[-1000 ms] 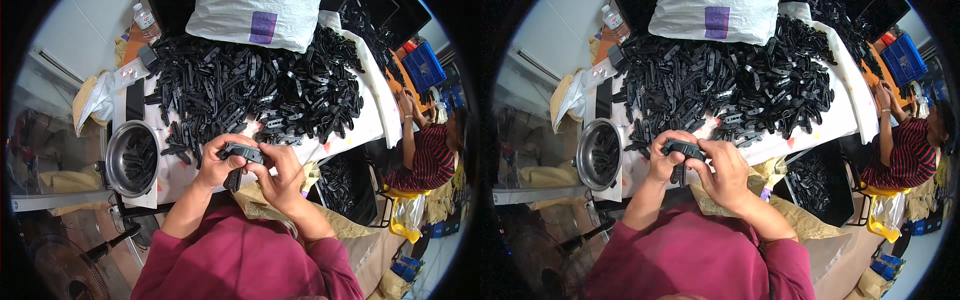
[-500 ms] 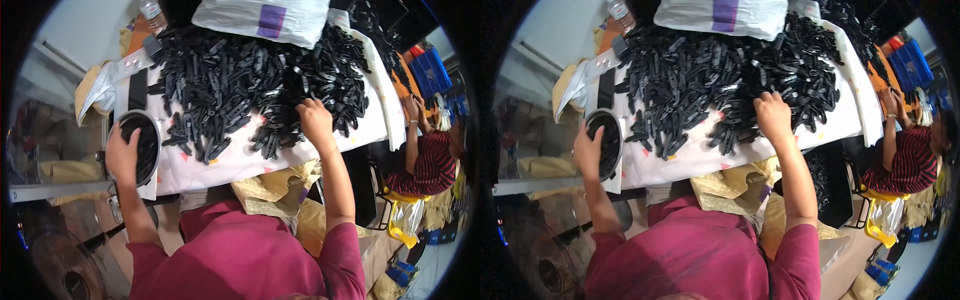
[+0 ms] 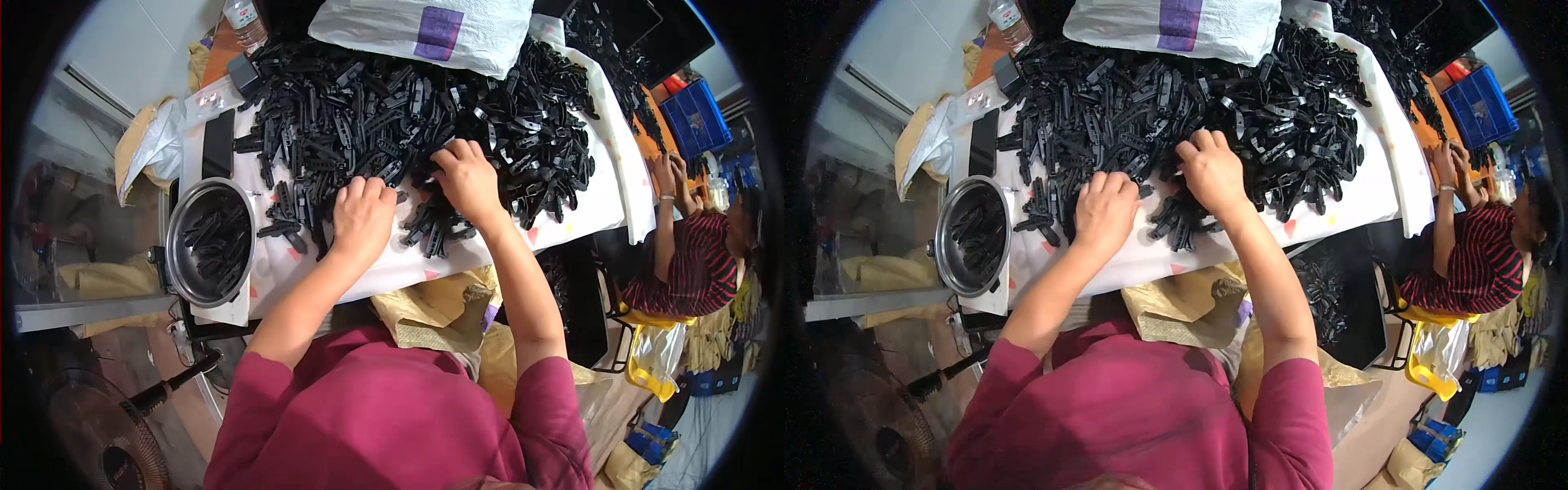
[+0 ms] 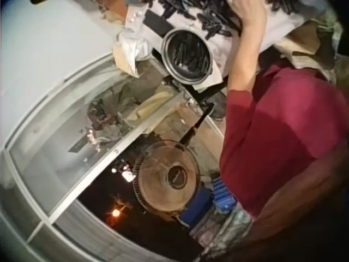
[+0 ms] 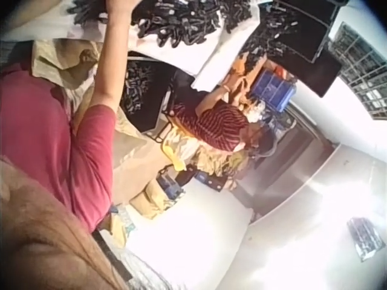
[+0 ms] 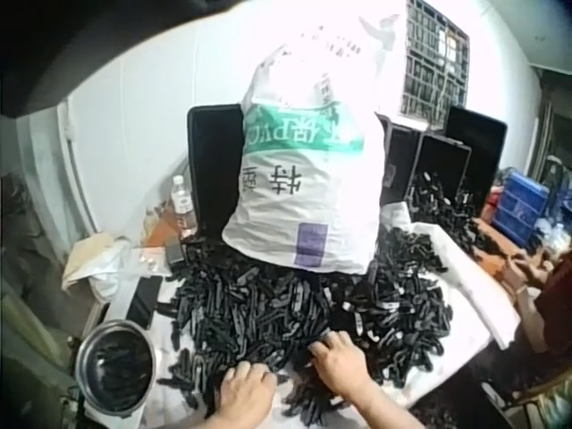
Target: Assembling small black plastic components and using a metal bowl to scoop them into a storage bag.
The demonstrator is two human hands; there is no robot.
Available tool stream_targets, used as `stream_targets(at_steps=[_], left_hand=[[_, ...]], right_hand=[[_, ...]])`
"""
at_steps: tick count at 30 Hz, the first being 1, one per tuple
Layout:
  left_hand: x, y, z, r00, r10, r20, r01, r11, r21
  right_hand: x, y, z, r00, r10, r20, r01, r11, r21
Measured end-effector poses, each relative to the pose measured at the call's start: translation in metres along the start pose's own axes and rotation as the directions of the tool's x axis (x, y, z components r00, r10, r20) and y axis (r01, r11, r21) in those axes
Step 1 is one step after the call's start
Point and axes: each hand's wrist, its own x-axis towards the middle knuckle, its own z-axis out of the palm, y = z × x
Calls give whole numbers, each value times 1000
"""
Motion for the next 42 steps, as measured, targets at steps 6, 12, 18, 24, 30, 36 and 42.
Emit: stream_targets(at_steps=[6,12,18,24,30,36,42], left_hand=[[6,-14,-31,761,-321,563,583,-43,-812],[9,-14,-48,802,-20,597,540,-403,-739],[13,-3,-69,825,39,563,548,-295,-783],[10,3,-82,881,43,470,469,45,-882],[8,5,-91,981,193,10,-128,691,-711],[-16,-2,-65,980,120,157,21,725,-688],[-23,-26,-27,934,-238,265,356,668,-653]], right_hand=[[-17,-29,-35,922,319,221,-332,354,874],[-41,-54,-80,981,60,183,-192,383,904],[-55,-70,-79,985,103,-137,27,693,721],[-58,-82,-75,916,17,-400,231,794,563],[-70,-82,-62,844,-119,-523,319,895,311],[-67,-73,-48,992,-80,-95,120,816,566],[-12,-35,-12,1000,14,0,-14,986,164]])
